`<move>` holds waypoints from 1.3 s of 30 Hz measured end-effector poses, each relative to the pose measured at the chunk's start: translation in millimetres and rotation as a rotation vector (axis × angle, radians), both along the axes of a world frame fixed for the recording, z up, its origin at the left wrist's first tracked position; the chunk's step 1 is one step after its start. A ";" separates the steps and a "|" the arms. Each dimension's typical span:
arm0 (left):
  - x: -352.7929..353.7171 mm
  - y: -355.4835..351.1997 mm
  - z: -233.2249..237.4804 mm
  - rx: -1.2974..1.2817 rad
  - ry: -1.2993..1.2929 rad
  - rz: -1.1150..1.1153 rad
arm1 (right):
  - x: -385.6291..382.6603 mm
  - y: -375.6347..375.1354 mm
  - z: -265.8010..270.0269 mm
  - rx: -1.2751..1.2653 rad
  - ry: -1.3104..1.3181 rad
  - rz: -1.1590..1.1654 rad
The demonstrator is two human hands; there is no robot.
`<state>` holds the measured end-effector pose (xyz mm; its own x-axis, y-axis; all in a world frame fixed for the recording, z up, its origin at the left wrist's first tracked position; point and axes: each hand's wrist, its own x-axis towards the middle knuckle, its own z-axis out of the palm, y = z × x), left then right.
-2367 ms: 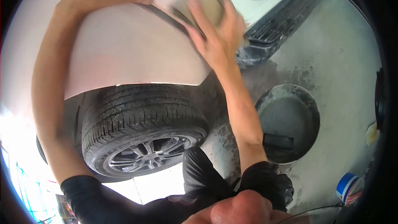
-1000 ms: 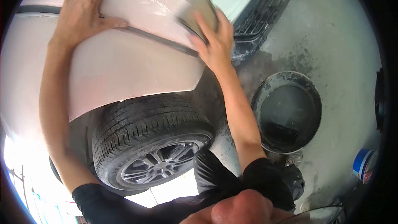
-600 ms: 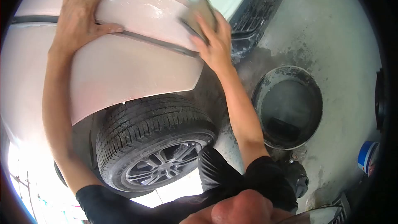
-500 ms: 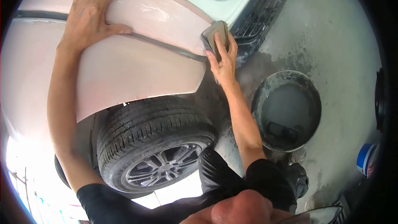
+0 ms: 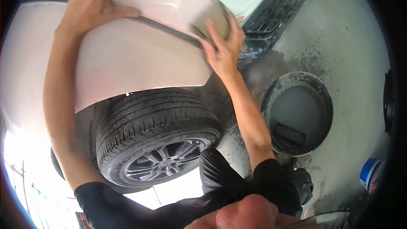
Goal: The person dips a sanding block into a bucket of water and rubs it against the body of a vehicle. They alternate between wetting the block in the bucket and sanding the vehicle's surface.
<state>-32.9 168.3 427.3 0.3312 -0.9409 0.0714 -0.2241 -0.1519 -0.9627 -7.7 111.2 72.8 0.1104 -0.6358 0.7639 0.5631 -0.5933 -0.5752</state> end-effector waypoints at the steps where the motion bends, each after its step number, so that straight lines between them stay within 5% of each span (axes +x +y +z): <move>1: 3.0 0.0 -0.7 0.008 -0.002 0.000 | -7.6 -9.1 35.7 -0.097 -0.028 -0.004; 5: -5.0 -3.7 -8.5 -0.011 0.027 0.030 | -10.8 -12.1 38.4 -0.160 0.003 0.029; 8: 2.6 1.5 5.0 0.017 0.026 0.020 | 6.9 18.1 -74.3 0.011 0.007 0.080; 11: -2.1 2.4 0.7 -0.019 0.043 -0.004 | 8.5 21.8 -68.0 0.033 -0.001 0.032; 15: 2.7 0.5 2.7 0.023 -0.002 0.060 | -9.4 -2.5 71.6 -0.180 -0.058 -0.068; 17: 4.9 1.2 2.7 0.038 0.000 0.054 | -5.4 -3.8 53.3 -0.166 -0.085 0.003; 21: 4.8 3.3 -1.3 0.012 -0.008 -0.028 | 10.8 20.9 -69.9 0.047 -0.027 0.080; 27: 15.3 6.0 8.9 0.010 0.122 -0.056 | -14.9 -19.6 79.9 -0.122 0.000 -0.022; 34: 6.9 5.3 0.8 -0.017 0.059 -0.085 | 4.0 15.9 -60.0 0.013 0.001 0.033; 39: -1.2 2.7 7.0 -0.043 0.151 -0.074 | -10.2 -19.6 53.1 -0.104 -0.016 -0.022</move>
<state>-34.1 171.0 434.3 0.2715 -0.9601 0.0666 -0.3779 -0.1699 -0.9101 -17.9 91.6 125.9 0.0843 -0.5550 0.8276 0.5577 -0.6620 -0.5007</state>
